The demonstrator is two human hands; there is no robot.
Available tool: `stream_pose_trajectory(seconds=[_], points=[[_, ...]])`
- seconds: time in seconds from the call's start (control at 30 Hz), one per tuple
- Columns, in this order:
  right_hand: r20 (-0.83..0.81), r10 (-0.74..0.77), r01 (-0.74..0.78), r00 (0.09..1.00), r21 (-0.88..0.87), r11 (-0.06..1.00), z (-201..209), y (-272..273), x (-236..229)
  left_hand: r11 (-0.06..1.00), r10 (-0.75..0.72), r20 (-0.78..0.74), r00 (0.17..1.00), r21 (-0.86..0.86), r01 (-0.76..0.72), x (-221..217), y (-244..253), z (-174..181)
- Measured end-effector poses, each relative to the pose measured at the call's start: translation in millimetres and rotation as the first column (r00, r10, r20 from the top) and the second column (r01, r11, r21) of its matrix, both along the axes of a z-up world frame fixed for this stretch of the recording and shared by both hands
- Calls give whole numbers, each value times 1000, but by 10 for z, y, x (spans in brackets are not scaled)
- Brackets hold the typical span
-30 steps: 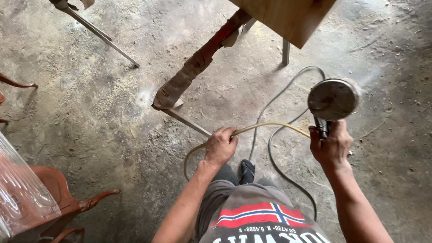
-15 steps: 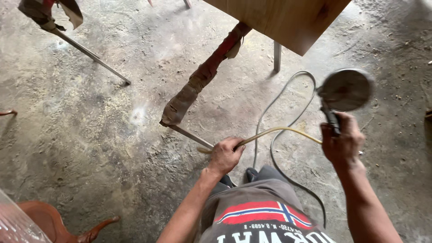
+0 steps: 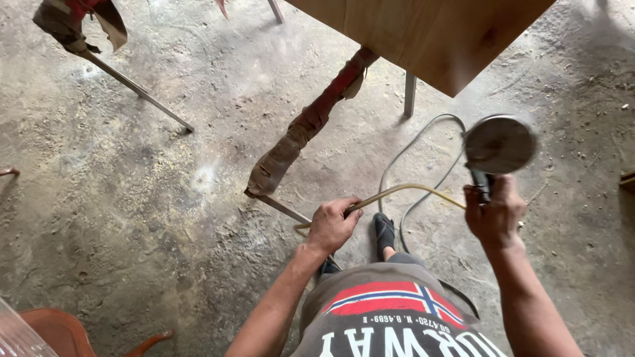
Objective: The person uses a spray gun connected to an air hose to apply a finish to a wooden cabinet. They move around the cabinet, spraying the legs, sides, and interior surfaces, and briefly open a cabinet door to access the inside.
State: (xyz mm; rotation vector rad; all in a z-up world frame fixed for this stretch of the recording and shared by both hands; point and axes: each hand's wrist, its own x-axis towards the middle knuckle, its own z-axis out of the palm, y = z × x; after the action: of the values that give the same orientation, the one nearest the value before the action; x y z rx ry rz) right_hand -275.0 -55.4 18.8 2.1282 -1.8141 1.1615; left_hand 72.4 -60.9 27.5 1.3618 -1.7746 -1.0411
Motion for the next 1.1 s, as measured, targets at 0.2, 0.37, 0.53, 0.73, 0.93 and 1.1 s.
stream_pose_trajectory(seconds=[0.2,0.37,0.53,0.73,0.93,1.1], points=[[-121,-107,139,987,297,945,-576,-267,-30,999,-34,31,999,31,33,-176,-86,-158],[-92,-34,57,995,262,963,-411,-353,-68,999,-39,44,998,36,37,-209,-185,-134],[-54,80,-81,995,-10,997,340,-318,-82,999,33,-35,999,25,-32,-111,-273,-13],[-108,101,-116,989,-142,983,722,-402,-44,997,80,-47,996,3,-80,-41,-324,94],[-1,130,-130,992,-28,991,-47,-573,-9,993,102,-16,995,64,-101,-42,-295,31],[-132,-32,75,991,333,940,-628,-703,52,992,77,26,997,97,-79,-104,-242,-118]])
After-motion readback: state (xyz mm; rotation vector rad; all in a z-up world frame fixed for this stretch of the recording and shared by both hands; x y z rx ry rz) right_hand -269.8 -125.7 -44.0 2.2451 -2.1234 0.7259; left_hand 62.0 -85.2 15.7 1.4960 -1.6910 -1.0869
